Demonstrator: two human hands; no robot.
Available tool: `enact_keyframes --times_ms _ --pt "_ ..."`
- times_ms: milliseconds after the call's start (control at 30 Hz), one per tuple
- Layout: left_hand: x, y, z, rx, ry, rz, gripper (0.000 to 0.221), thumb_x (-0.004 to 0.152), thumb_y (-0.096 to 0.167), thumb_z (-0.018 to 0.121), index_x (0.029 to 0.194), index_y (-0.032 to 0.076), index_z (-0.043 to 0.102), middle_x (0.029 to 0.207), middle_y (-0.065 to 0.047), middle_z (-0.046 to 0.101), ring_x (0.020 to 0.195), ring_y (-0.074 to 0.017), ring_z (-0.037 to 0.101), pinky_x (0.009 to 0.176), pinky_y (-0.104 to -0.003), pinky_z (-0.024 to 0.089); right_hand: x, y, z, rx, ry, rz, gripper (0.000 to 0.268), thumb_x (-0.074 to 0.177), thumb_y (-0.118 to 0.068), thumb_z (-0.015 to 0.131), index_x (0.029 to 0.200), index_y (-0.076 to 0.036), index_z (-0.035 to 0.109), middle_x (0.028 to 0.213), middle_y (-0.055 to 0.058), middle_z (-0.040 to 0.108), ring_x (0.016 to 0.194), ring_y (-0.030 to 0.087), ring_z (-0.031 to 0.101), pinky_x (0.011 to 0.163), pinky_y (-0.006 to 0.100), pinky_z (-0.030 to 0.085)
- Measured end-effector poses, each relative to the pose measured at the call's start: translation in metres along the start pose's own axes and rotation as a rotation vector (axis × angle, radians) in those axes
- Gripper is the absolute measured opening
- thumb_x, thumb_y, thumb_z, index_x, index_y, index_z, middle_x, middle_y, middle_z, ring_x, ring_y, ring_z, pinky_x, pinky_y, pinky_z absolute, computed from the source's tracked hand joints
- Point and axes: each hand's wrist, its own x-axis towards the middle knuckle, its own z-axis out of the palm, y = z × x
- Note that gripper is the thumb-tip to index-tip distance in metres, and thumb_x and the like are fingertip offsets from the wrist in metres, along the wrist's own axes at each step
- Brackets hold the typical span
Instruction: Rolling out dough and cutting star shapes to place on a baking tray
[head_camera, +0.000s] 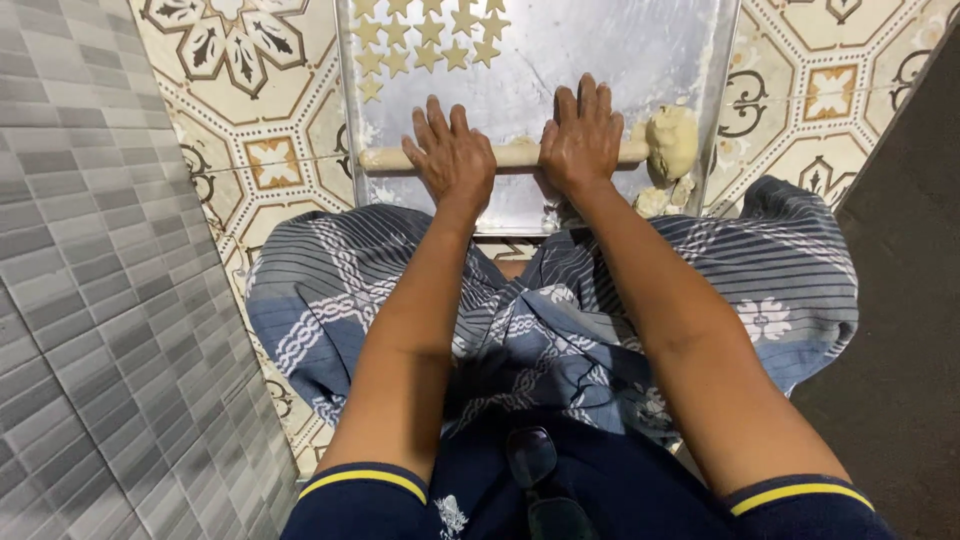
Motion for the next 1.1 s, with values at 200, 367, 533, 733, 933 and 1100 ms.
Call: enact_keyframes --times_ms 200,367,533,733,933,1100 --pt "0.010 0.002 0.003 0.051 -0.011 -0.007 0.051 0.098 0.027 0.049 0.146 0.010 0.049 0.164 -0.020 0.024 0.152 -0.0420 0.018 0.116 -0.068 0.015 0.010 0.001 -0.003 0.017 -0.085 0.030 0.056 0.096 -0.027 0.059 0.147 -0.007 0.050 0.159 0.023 0.034 0.145 0.046 0.030 0.106 0.059 0.031" --pt "0.019 0.006 -0.007 0.056 -0.119 -0.025 0.056 0.100 0.027 0.044 0.152 0.008 0.042 0.167 -0.022 0.015 0.154 -0.0427 0.008 0.117 -0.069 0.010 0.019 0.002 -0.005 0.005 -0.142 0.045 0.062 0.098 -0.032 0.058 0.153 -0.007 0.045 0.161 0.024 0.029 0.147 0.048 0.026 0.109 0.063 0.030" --pt "0.025 0.005 -0.005 0.066 -0.087 0.000 0.055 0.101 0.027 0.046 0.152 0.006 0.042 0.166 -0.024 0.013 0.153 -0.0442 0.007 0.117 -0.069 0.010 0.027 0.000 -0.009 0.018 -0.215 0.071 0.065 0.100 -0.034 0.057 0.156 -0.006 0.040 0.163 0.026 0.024 0.148 0.050 0.020 0.112 0.066 0.026" --pt "0.034 0.004 0.000 0.076 -0.084 -0.004 0.053 0.102 0.028 0.050 0.150 0.009 0.041 0.166 -0.022 0.012 0.153 -0.0449 0.005 0.118 -0.069 0.011 0.033 0.003 -0.003 0.018 -0.157 0.047 0.067 0.102 -0.037 0.061 0.158 -0.008 0.041 0.163 0.025 0.023 0.148 0.050 0.021 0.113 0.066 0.025" --pt "0.043 0.003 0.008 0.091 -0.032 0.017 0.055 0.102 0.032 0.055 0.150 0.010 0.043 0.164 -0.023 0.013 0.152 -0.0455 0.006 0.118 -0.071 0.011 0.041 0.005 -0.002 0.012 -0.144 0.042 0.065 0.103 -0.037 0.063 0.157 -0.009 0.041 0.163 0.024 0.023 0.148 0.051 0.022 0.113 0.069 0.026" --pt "0.050 0.000 0.016 0.082 0.047 0.049 0.056 0.102 0.034 0.058 0.151 0.009 0.046 0.164 -0.023 0.012 0.153 -0.0461 0.007 0.119 -0.071 0.013 0.051 0.000 -0.011 0.016 -0.153 0.035 0.065 0.104 -0.036 0.062 0.157 -0.006 0.041 0.161 0.025 0.027 0.148 0.048 0.022 0.115 0.066 0.022"
